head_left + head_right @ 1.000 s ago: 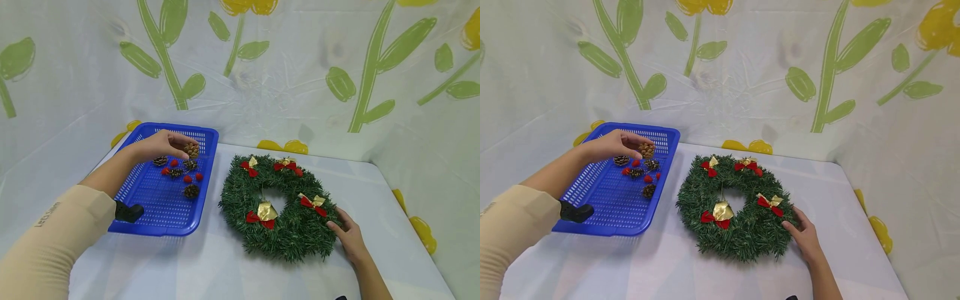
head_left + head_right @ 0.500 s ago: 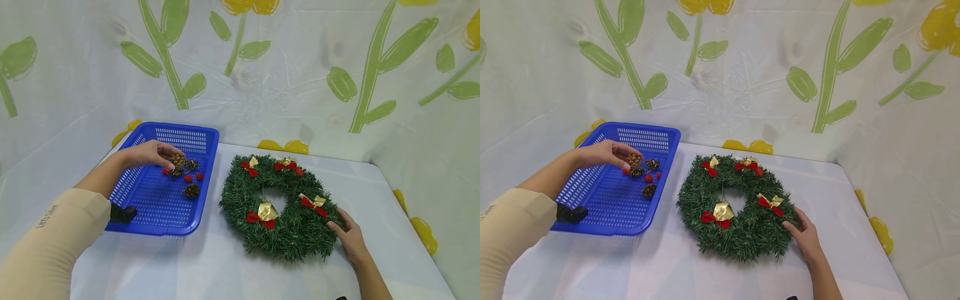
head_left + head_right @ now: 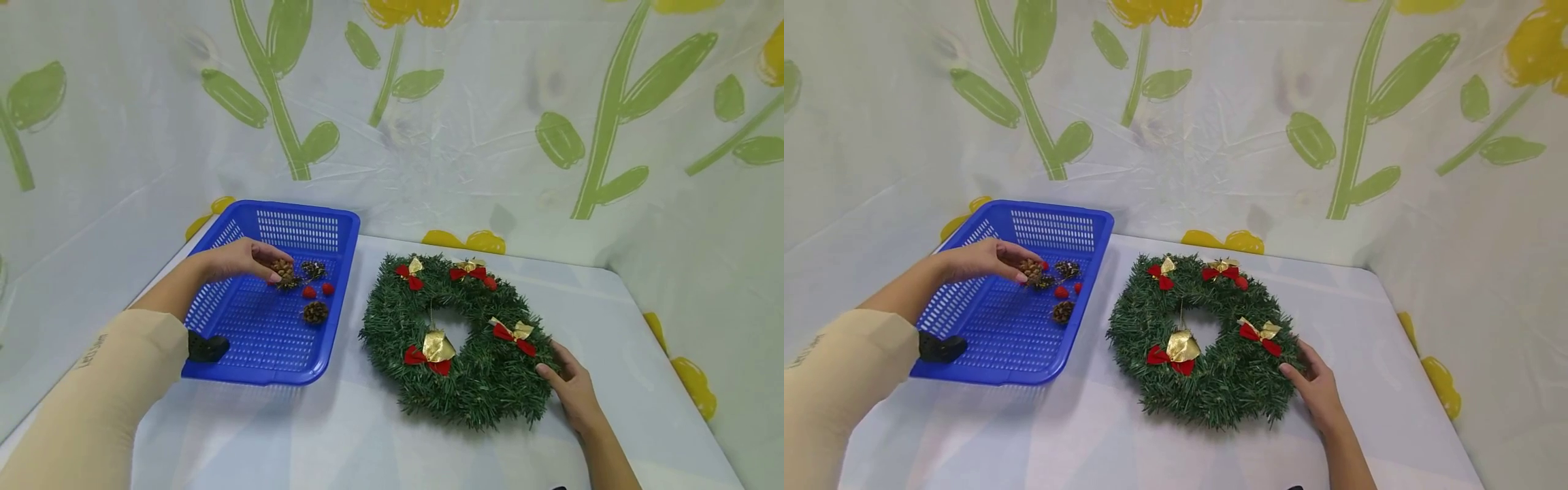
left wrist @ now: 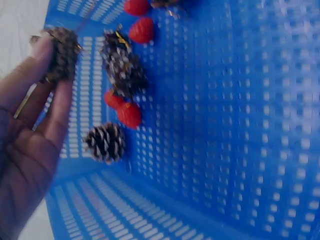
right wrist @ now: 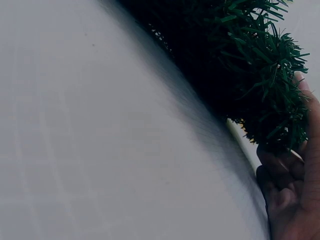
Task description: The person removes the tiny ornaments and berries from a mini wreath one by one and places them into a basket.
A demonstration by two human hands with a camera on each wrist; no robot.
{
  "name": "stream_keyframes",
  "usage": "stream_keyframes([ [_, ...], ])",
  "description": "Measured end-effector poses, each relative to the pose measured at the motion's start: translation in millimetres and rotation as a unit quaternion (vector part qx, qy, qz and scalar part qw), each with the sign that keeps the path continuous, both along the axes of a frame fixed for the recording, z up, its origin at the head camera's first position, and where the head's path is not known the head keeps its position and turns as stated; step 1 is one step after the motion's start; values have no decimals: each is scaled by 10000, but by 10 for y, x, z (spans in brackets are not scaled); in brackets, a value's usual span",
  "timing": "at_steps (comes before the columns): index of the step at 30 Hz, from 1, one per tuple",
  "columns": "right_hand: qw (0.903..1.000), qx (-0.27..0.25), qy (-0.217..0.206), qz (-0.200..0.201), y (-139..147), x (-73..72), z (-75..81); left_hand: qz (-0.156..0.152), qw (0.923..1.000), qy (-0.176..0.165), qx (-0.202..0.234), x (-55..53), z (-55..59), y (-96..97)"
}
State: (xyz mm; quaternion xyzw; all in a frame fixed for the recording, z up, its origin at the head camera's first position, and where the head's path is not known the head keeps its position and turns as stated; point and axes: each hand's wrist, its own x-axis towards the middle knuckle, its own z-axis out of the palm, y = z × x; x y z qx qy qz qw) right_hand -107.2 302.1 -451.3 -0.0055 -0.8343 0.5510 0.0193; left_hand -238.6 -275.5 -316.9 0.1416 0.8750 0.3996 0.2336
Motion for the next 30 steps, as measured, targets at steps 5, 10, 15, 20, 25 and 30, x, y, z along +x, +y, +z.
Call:
stream_keyframes([
  [5, 10000, 10, -16, 4, -2, -2, -6, 71, 9997, 136, -210, -59, -51, -25],
  [10, 9999, 104, -18, -42, 14, 23, -9, 33, 9979, -147, -629, -95, -163, -11],
  [15, 9999, 106, -20, -46, 1, 20, -9, 168, 9947, -350, -956, -114, -235, -11],
  [20, 9999, 72, -75, -55, 4, 22, -4, 49, 9942, -447, -980, -133, -301, 0],
  [25, 9999, 89, -17, -82, -7, 19, -13, -144, 9952, -402, -877, -139, -373, 32],
  [30, 9998, 160, 51, -112, -13, 15, -20, -202, 9970, -322, -672, -155, -404, 57],
])
